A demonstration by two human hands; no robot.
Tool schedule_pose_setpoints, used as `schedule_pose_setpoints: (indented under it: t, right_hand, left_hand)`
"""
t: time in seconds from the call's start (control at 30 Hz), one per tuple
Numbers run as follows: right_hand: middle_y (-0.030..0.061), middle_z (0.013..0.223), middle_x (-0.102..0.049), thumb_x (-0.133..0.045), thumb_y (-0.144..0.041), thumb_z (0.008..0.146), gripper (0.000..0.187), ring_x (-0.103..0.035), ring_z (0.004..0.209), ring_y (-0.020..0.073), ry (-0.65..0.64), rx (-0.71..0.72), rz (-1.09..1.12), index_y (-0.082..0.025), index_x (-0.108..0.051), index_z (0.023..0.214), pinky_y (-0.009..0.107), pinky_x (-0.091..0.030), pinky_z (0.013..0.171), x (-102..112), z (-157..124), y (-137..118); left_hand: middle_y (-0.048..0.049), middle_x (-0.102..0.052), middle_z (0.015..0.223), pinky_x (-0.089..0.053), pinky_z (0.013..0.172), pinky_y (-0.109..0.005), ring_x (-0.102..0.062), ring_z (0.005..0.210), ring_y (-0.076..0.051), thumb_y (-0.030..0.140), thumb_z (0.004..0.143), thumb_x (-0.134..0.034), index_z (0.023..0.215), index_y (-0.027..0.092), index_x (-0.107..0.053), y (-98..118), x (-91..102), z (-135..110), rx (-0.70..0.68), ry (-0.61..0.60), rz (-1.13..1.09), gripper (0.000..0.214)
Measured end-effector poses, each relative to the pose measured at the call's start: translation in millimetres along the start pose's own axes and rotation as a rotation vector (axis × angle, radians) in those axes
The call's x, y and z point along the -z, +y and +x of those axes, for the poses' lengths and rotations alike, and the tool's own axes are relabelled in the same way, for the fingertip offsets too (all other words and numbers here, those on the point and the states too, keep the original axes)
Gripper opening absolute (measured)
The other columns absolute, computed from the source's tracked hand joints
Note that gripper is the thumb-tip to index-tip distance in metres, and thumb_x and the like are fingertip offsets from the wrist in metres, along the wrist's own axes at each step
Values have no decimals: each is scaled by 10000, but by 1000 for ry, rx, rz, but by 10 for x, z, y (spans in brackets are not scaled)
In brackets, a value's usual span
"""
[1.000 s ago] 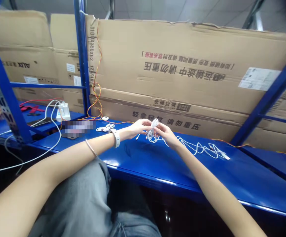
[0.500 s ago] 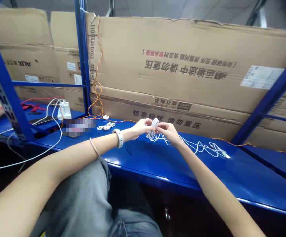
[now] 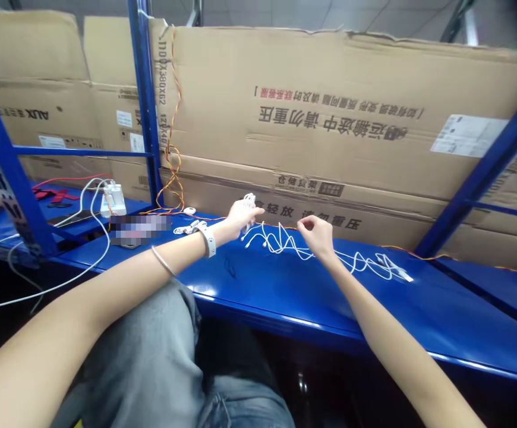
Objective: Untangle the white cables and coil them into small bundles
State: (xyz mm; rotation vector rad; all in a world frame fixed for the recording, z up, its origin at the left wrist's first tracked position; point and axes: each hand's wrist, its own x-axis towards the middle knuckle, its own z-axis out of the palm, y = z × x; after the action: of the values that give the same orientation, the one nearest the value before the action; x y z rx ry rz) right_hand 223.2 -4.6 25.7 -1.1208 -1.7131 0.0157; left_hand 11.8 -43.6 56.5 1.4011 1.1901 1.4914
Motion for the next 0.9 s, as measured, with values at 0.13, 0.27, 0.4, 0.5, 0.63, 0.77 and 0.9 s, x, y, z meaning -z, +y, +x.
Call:
schedule_pose_setpoints:
  t: [0.13, 0.27, 0.4, 0.5, 0.63, 0.77, 0.9]
  right_hand:
    - [59, 688, -670, -548, -258, 761, 126, -607, 656, 198, 87, 83, -89, -180, -613, 686, 321, -438, 713, -6, -43, -69]
    - [50, 682, -647, -523, -259, 814, 151, -570, 651, 184, 172, 229, -182, -192, -571, 688, 335, -413, 781, -83, -131, -186]
    - [50, 692, -646, -518, -278, 839, 159, -566, 654, 183, 189, 242, -160, -197, -572, 713, 336, -415, 777, -120, -175, -210]
    - [55, 715, -659, -525, -306, 846, 162, -586, 664, 190, 176, 189, -45, -195, -589, 746, 342, -438, 762, -115, -168, -204]
    - [61, 731, -679, -555, -403, 839, 219, -620, 659, 199, 37, 45, 296, -192, -605, 802, 333, -483, 682, -97, -129, -199]
    - [59, 728, -688, -591, -406, 805, 218, -629, 642, 195, -124, -5, 456, -188, -600, 799, 332, -496, 659, -97, -125, -225]
    - [58, 714, -692, -561, -323, 822, 154, -620, 645, 191, -171, 84, 331, -188, -602, 761, 325, -466, 660, -119, -187, -321]
  left_hand:
    - [12, -544, 562, -292, 437, -210, -378, 426, -43, 328, 765, -727, 707, 155, -518, -19, 105, 18, 119, -115, -12, 277]
    - [-105, -706, 854, -251, 403, -199, -356, 430, -21, 383, 770, -726, 835, 117, -598, -22, -8, -76, 145, -378, -16, 302]
    - [-106, -712, 940, -233, 397, -195, -376, 446, -19, 396, 738, -751, 828, 125, -597, -24, -133, -136, 90, -484, -30, 325]
    - [-80, -695, 901, -247, 411, -193, -382, 458, -19, 396, 732, -752, 854, 125, -609, 1, -135, -128, 59, -459, -68, 330]
    - [-33, -638, 777, -254, 423, -191, -348, 455, -16, 407, 696, -772, 856, 125, -633, 74, 0, -64, 54, -550, -15, 353]
    - [20, -523, 616, -241, 419, -202, -322, 445, -35, 444, 662, -780, 809, 140, -653, 133, 231, 23, 76, -673, 164, 361]
    - [22, -514, 552, -226, 419, -231, -342, 443, -63, 427, 632, -784, 717, 163, -658, 183, 465, 110, 31, -670, 424, 304]
